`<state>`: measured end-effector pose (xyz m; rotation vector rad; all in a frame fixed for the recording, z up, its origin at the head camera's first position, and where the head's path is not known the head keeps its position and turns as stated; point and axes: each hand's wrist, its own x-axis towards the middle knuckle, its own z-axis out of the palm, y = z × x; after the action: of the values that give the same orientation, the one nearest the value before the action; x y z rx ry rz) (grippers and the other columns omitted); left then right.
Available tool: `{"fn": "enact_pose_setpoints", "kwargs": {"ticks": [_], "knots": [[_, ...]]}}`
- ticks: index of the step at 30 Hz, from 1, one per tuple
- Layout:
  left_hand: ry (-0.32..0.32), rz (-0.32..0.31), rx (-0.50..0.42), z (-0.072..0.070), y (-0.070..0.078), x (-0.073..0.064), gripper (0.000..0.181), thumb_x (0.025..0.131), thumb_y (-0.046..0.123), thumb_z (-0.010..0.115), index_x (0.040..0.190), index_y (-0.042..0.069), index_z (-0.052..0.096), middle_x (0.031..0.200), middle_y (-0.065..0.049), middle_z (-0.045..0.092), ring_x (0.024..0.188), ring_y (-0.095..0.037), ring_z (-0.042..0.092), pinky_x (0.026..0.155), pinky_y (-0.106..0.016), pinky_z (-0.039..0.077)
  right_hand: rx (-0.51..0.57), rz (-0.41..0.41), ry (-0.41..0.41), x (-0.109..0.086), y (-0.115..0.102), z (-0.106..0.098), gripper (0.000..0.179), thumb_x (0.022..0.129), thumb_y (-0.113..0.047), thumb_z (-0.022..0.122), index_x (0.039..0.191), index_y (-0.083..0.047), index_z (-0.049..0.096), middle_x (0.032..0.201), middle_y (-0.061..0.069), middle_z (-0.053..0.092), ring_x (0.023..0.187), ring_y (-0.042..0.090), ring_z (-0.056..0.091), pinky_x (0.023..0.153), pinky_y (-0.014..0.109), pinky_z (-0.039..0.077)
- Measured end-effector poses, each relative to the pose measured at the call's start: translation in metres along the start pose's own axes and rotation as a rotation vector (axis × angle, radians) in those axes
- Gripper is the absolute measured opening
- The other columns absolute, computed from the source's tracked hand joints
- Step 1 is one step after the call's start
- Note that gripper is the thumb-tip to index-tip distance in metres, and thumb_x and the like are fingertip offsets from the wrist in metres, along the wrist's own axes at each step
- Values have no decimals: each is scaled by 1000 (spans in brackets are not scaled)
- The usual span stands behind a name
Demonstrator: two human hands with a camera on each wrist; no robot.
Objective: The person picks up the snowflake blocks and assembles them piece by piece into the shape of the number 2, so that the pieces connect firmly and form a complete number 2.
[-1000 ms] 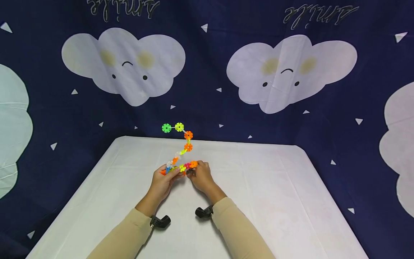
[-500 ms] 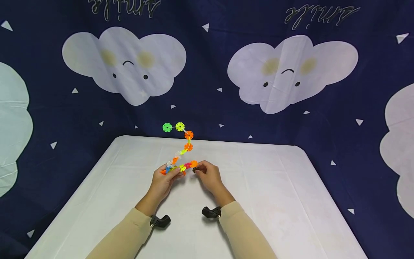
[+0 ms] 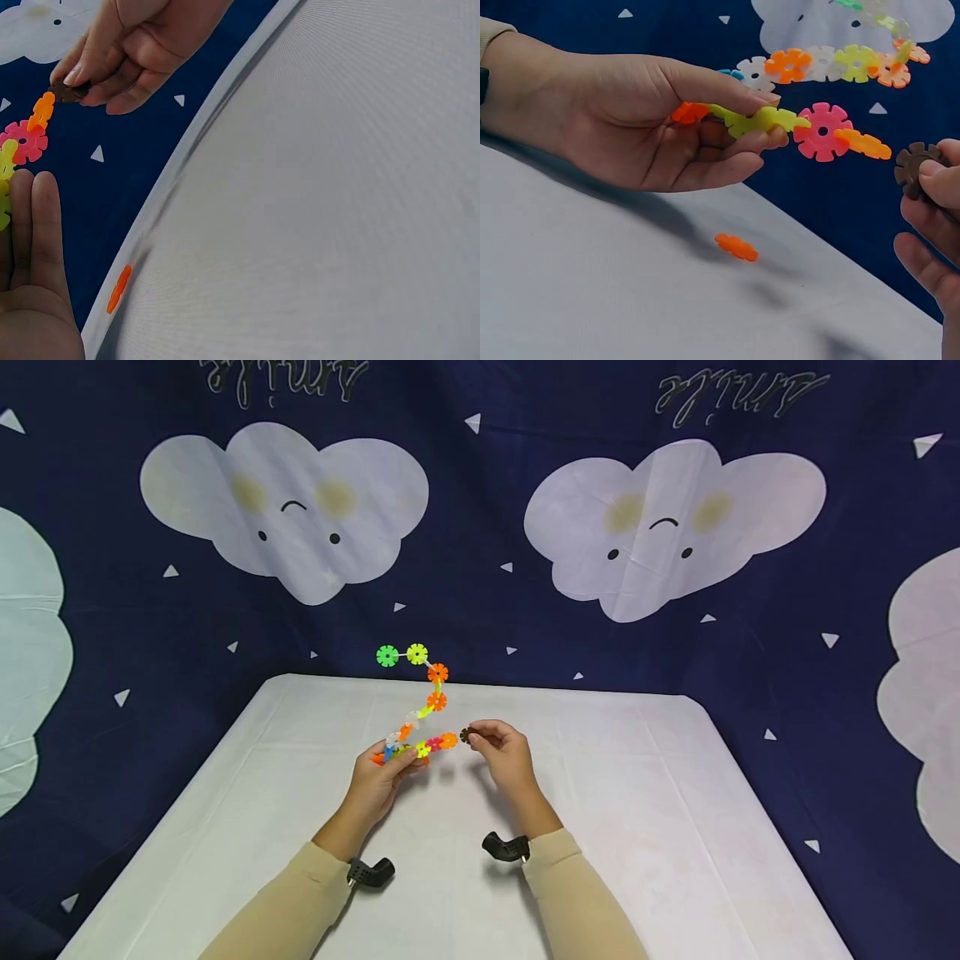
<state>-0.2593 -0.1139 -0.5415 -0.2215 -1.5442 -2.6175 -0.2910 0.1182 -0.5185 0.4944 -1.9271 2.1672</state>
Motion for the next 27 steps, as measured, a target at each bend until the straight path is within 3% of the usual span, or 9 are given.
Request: {"fn": "enact_pose_setpoints", "kwargs": {"ticks": [10,17,21,27], "knots": [[-13,-11,-19,2,1,-1,12,97,-11,69,106,-8,62,93,-20,74,82,-28,77,83,-47,62,-33,3,-31,-3,-7,5,20,97,14,68,115,20,67,105,26,73,87,24,72,80,29,61],[-36,-21,-16,1,0,-1,25,98,-13,66,117,-22,53,93,-18,74,83,-27,77,85,-47,61,-17,-22,-26,-12,-29,13,18,96,15,68,112,23,64,101,25,73,84,22,72,79,27,61],[-42,-27,7,2,2,-2,27,98,-12,67,118,-23,52,93,-18,74,83,-27,77,87,-52,60,-21,-16,-1,-11,-20,12,18,96,15,68,112,23,64,100,24,73,82,19,72,79,27,61],[-16,-28,26,2,4,-2,12,97,-12,69,106,-10,61,93,-19,74,82,-28,76,86,-52,60,-20,-12,14,-9,-3,11,18,97,11,70,113,17,68,103,24,73,82,18,72,79,29,61]]}}
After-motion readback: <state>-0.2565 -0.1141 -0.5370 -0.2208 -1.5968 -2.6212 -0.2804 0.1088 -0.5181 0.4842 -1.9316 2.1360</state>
